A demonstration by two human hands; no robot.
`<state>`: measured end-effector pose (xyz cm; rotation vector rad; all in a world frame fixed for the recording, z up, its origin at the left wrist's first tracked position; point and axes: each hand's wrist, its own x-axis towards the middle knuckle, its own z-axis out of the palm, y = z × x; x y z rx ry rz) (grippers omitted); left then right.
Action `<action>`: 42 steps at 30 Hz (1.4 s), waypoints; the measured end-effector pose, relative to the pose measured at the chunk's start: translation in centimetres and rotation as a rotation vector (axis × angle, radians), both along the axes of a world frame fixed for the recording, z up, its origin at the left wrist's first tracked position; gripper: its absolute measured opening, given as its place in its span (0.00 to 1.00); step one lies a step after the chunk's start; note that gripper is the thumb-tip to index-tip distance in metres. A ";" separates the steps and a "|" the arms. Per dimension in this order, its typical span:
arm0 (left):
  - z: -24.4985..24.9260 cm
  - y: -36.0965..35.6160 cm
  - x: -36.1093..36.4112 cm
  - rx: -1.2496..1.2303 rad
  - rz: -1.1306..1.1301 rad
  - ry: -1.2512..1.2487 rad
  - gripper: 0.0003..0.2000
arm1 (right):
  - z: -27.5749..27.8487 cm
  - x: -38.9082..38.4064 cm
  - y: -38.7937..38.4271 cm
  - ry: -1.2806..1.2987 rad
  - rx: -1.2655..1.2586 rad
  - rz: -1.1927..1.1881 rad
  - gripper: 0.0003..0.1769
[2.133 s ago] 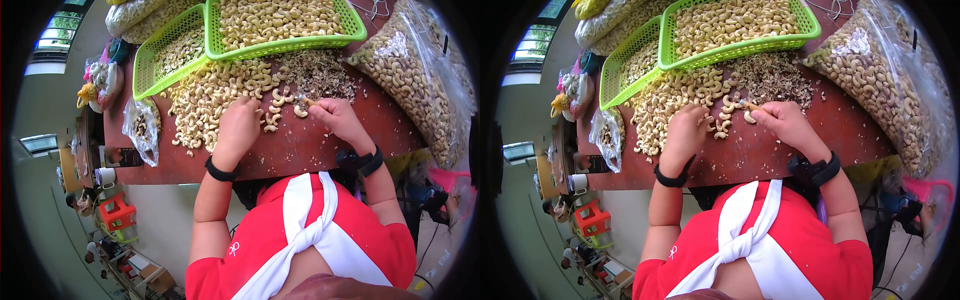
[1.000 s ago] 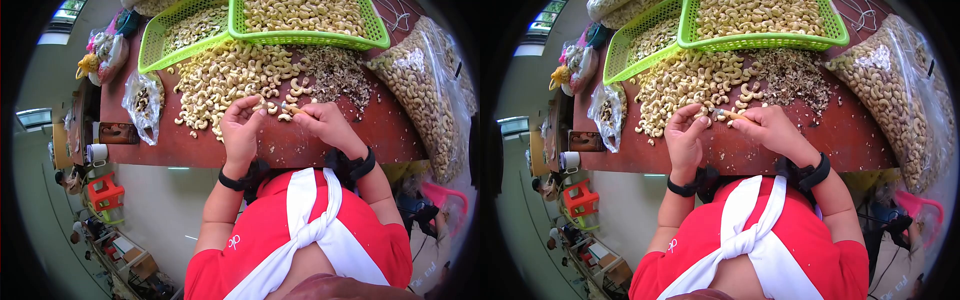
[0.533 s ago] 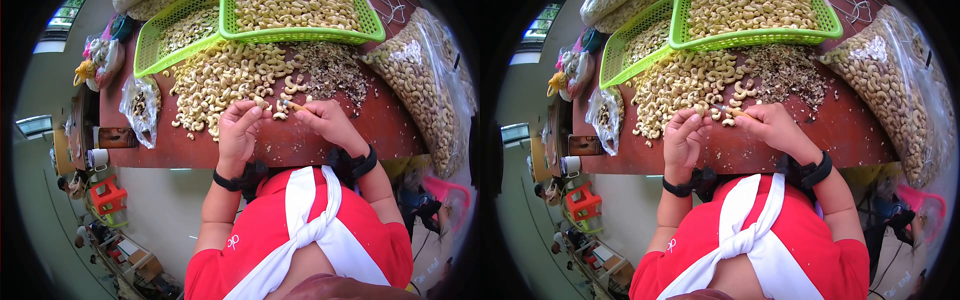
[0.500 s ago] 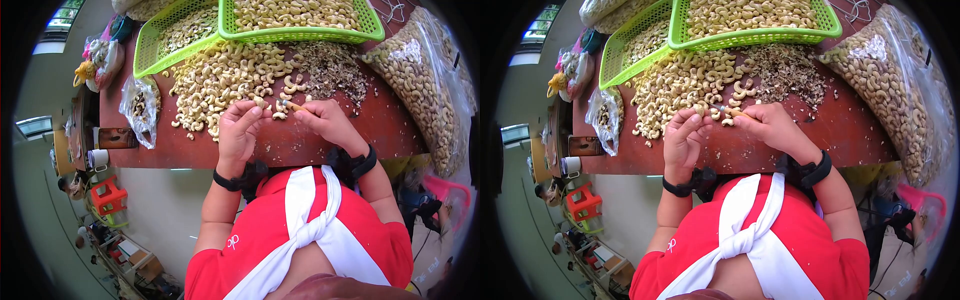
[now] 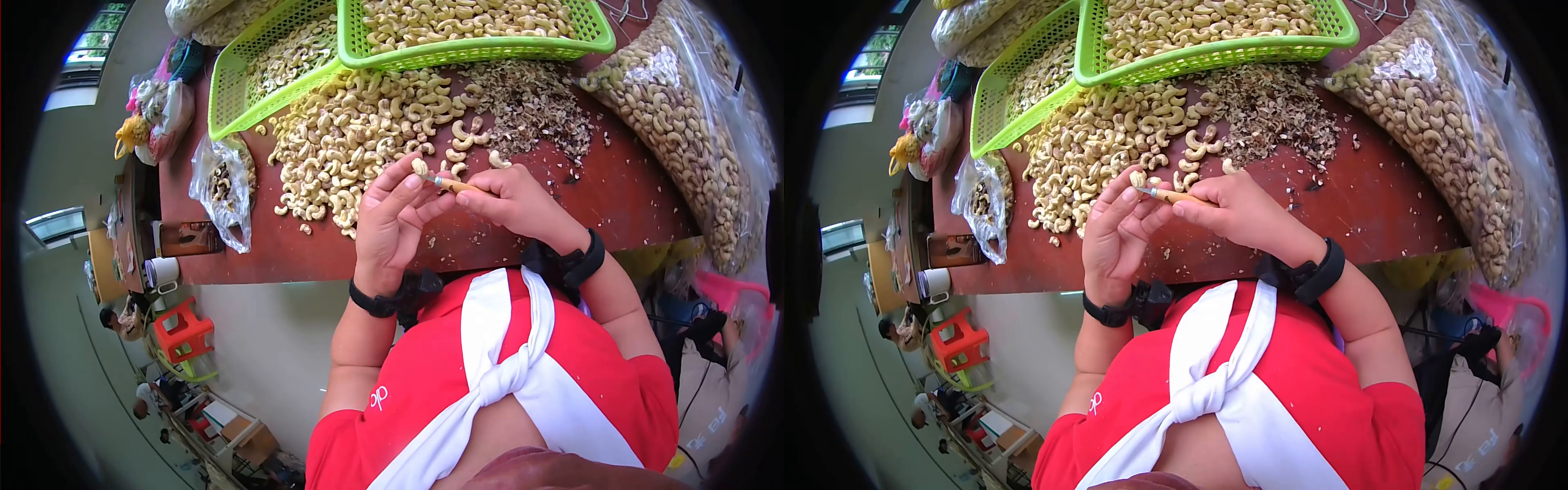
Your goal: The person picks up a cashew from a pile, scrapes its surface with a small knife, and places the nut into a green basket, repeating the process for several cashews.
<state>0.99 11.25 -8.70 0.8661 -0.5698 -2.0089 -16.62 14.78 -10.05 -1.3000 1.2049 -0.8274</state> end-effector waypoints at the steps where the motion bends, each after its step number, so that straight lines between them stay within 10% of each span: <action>1: -0.1 0.0 0.0 0.001 -0.001 0.000 0.13 | 0.1 0.0 0.0 0.005 0.012 0.004 0.16; 15: -0.5 0.8 -0.7 0.043 0.084 0.082 0.09 | -0.6 -0.6 -0.7 0.095 -0.051 -0.052 0.16; 18: 1.4 1.0 -0.4 -0.354 0.252 -0.162 0.09 | -0.5 -2.2 -0.5 0.090 -0.022 -0.124 0.16; 22: 7.5 -0.1 0.8 -1.560 0.675 -0.640 0.12 | 0.3 -5.4 0.0 0.148 0.004 -0.293 0.16; 24: 9.8 -1.3 -0.1 -1.567 0.908 -0.615 0.14 | 0.5 -6.1 0.1 0.142 0.018 -0.316 0.16; 27: 10.3 -6.5 -2.4 -1.447 0.555 -1.139 0.25 | 0.7 -6.0 0.5 0.133 -0.013 -0.290 0.16; 34: 0.7 -3.3 -2.4 -1.167 -0.515 -1.503 0.08 | 0.6 -5.6 0.6 0.140 -0.021 -0.319 0.17; 42: -1.2 -2.2 -2.0 -1.142 -0.372 -1.368 0.05 | 0.4 -3.4 0.1 0.189 -0.079 -0.175 0.17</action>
